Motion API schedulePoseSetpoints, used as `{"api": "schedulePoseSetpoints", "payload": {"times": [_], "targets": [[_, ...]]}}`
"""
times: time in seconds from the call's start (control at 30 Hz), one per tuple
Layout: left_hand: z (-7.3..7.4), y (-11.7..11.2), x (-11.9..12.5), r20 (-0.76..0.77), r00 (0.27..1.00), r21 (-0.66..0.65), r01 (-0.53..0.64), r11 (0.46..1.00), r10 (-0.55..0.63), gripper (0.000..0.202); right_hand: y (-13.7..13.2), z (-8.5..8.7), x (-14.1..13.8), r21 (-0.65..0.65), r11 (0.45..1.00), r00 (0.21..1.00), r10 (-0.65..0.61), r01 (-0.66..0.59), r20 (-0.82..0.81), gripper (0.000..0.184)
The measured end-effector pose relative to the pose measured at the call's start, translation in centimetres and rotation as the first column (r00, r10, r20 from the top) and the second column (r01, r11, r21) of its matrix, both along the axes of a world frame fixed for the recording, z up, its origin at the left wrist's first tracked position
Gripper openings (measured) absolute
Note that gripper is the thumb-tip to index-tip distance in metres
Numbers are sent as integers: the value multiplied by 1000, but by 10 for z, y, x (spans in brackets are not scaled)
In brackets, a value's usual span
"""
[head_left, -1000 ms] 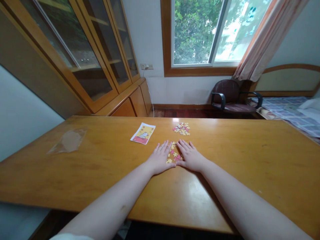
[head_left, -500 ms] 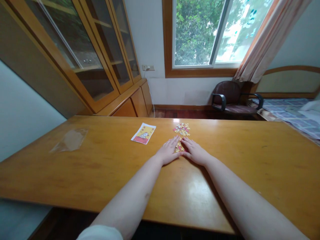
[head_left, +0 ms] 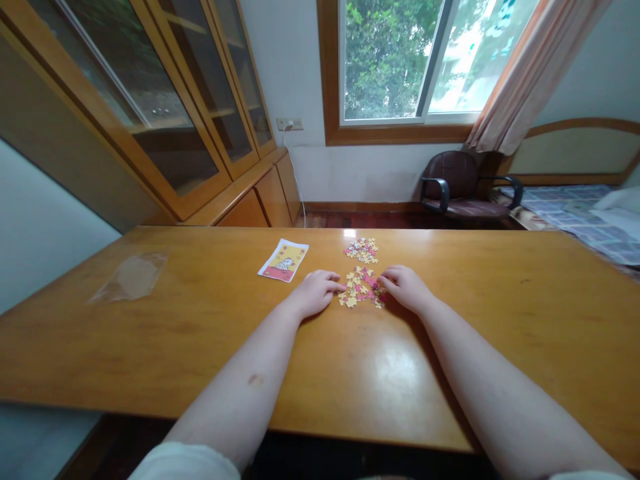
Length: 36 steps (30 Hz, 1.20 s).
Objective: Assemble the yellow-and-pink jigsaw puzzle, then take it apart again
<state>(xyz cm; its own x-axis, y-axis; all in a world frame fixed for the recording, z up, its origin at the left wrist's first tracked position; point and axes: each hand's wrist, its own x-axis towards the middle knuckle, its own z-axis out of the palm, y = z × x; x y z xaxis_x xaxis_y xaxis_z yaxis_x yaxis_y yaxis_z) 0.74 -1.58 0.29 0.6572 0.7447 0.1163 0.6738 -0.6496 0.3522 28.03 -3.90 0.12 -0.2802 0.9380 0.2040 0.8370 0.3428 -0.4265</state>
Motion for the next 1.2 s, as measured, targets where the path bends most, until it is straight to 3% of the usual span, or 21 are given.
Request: {"api": "schedulePoseSetpoints", "payload": {"times": [0.17, 0.37, 0.47, 0.57, 0.63, 0.7, 0.87, 1.03, 1.2], "targets": [[-5, 4, 2, -20, 987, 8, -157, 988, 157, 39, -1, -7, -7, 71, 981, 983, 183, -182, -12, 27], [3, 7, -3, -56, 961, 10, -271, 963, 271, 32, -6, -4, -12, 90, 968, 972, 232, -234, 32, 25], [11, -2, 2, -38, 982, 48, -182, 982, 184, 30, -6, -2, -12, 107, 974, 979, 197, -200, 45, 29], [15, -14, 10, 21, 990, 30, 140, 990, -141, 35, -6, -2, -13, 103, 976, 981, 192, -194, 32, 30], [15, -17, 14, 12, 974, -3, 226, 974, -226, 34, -8, -1, -15, 95, 971, 976, 219, -219, 11, 30], [14, -17, 14, -14, 975, -24, 223, 975, -223, 34, -10, 1, -18, 79, 958, 961, 276, -274, -14, 32], [11, -13, 11, -39, 995, 11, 88, 996, -88, 34, -13, 3, -21, 72, 920, 917, 390, -385, -81, 28], [11, -17, 15, -18, 978, 42, 207, 977, -207, 42, -4, -4, -11, 139, 974, 975, 197, -182, -105, 39], [13, -22, 22, -9, 970, -16, 241, 970, -241, 33, 2, -8, -1, 101, 995, 991, -6, 20, -134, 43]]}}
